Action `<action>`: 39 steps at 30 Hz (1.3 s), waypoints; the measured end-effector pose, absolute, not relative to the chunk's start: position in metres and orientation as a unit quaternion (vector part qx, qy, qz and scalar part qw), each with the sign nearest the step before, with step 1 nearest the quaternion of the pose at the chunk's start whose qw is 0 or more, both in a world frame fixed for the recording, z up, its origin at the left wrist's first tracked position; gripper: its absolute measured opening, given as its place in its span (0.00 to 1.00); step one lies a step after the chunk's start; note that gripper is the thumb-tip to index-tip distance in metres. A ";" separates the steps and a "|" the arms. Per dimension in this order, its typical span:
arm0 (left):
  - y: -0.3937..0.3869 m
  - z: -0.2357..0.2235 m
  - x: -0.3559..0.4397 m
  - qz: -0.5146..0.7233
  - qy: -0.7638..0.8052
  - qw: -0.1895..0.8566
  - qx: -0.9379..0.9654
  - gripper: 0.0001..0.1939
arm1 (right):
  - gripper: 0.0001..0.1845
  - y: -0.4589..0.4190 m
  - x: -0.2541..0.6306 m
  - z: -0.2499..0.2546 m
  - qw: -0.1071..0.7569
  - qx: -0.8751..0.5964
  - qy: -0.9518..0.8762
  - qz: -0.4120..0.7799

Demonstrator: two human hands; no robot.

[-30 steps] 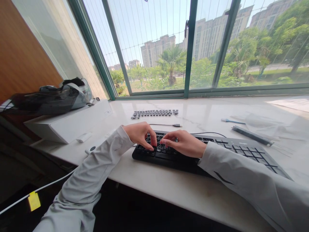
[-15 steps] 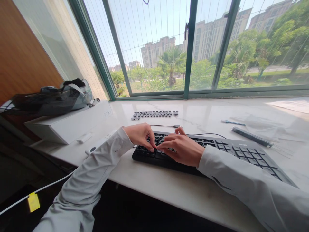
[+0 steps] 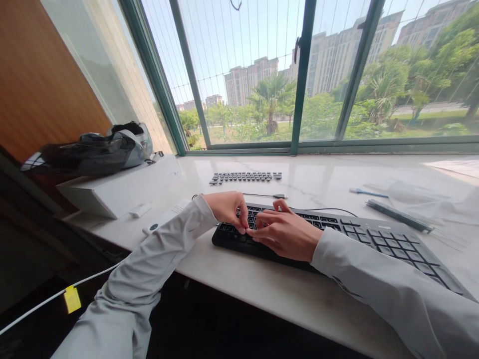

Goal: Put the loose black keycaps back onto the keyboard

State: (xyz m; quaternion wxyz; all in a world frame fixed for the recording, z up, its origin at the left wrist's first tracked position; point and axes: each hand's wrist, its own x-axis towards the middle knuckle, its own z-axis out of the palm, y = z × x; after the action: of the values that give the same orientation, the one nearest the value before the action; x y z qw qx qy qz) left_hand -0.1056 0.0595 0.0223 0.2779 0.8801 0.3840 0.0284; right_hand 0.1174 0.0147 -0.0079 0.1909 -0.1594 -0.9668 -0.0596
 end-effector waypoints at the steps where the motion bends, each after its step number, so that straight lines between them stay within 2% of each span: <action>1: 0.060 0.021 -0.105 0.025 0.385 0.279 0.880 0.09 | 0.13 0.015 0.117 -0.008 0.189 -0.159 -0.967 -0.060; 4: 0.061 0.018 -0.105 0.020 0.379 0.284 0.881 0.08 | 0.14 0.015 0.116 -0.008 0.185 -0.159 -0.968 -0.068; 8: 0.065 0.017 -0.111 0.041 0.367 0.308 0.877 0.11 | 0.14 0.016 0.116 -0.009 0.194 -0.160 -0.965 -0.071; 12: 0.069 0.029 -0.120 0.109 0.388 0.308 0.862 0.15 | 0.16 0.020 0.120 -0.009 0.220 -0.187 -0.955 -0.066; 15: 0.072 0.038 -0.125 0.196 0.431 0.249 0.845 0.14 | 0.16 0.019 0.122 -0.008 0.227 -0.205 -0.950 -0.056; 20: 0.085 0.036 -0.134 0.275 0.537 0.062 0.795 0.10 | 0.18 0.011 0.119 -0.007 0.197 -0.193 -0.960 -0.039; 24: 0.101 0.030 -0.157 0.222 0.642 -0.046 0.733 0.07 | 0.18 0.009 0.117 -0.006 0.196 -0.202 -0.958 -0.044; 27: 0.111 0.028 -0.178 0.162 0.732 -0.096 0.655 0.09 | 0.18 0.007 0.117 -0.005 0.193 -0.200 -0.960 -0.044; 31: 0.123 0.021 -0.195 0.095 0.776 -0.113 0.613 0.14 | 0.18 0.005 0.115 -0.005 0.197 -0.193 -0.960 -0.048; 39: 0.144 -0.017 -0.183 0.023 0.745 -0.120 0.656 0.22 | 0.17 0.006 0.115 -0.006 0.232 -0.189 -0.952 -0.054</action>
State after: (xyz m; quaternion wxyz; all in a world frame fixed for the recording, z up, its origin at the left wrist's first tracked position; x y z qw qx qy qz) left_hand -0.1833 0.1441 -0.0165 -0.1201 0.6557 0.7451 0.0227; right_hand 0.1152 0.0061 -0.0059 0.2324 -0.1895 -0.9525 -0.0536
